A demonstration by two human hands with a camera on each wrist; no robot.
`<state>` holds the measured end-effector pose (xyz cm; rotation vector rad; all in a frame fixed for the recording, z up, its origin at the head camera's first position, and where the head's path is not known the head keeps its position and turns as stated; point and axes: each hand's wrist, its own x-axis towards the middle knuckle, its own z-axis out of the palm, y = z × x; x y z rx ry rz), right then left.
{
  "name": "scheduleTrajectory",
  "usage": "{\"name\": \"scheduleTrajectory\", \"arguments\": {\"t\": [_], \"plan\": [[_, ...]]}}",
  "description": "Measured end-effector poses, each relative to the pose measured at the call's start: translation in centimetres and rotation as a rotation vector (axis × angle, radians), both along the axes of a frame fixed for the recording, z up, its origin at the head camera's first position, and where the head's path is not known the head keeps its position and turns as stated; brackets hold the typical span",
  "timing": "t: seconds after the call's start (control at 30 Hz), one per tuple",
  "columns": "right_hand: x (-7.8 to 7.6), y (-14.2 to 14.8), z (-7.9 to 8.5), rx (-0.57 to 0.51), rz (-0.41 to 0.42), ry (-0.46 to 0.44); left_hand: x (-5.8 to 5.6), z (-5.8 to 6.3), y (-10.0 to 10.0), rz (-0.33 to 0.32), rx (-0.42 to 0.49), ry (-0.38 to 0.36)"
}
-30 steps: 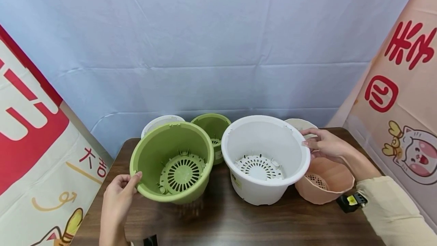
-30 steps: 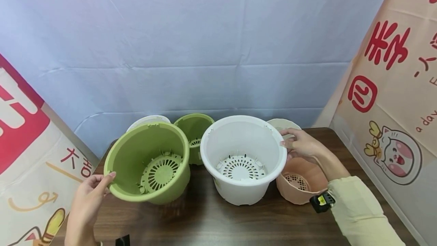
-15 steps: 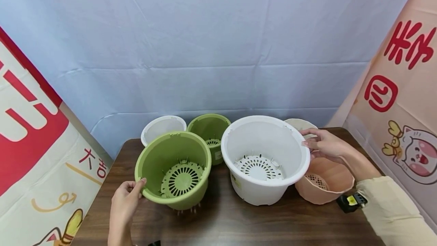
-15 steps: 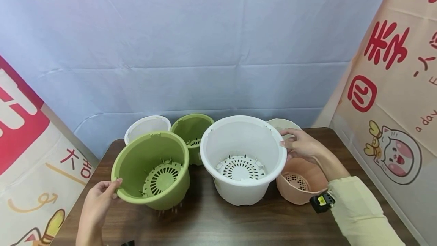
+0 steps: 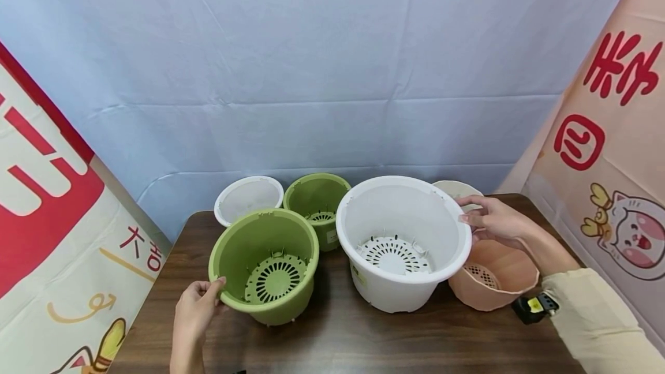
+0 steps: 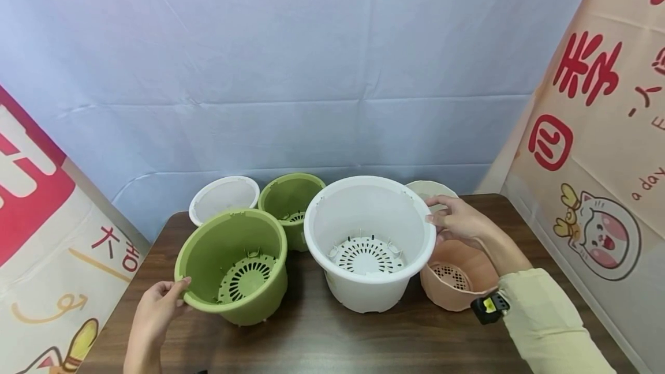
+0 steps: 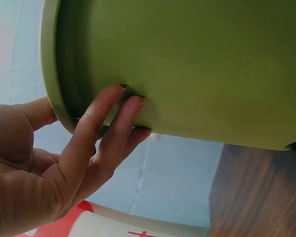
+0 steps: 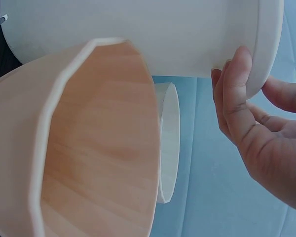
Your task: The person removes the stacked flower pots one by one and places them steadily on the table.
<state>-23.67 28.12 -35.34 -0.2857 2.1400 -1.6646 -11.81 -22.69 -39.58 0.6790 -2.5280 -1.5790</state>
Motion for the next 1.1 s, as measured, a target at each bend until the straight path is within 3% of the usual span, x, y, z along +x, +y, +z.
{"name": "scheduleTrajectory", "arguments": {"t": [0.47,1.1], "plan": [[0.01,0.1,-0.13,0.001,0.003,-0.003,-0.28,-0.69,-0.49,0.009,0.098,0.014],[0.1,-0.04,0.18,0.021,0.0,-0.007,-0.69,-0.79,-0.72,-0.002,0.156,0.004]]}}
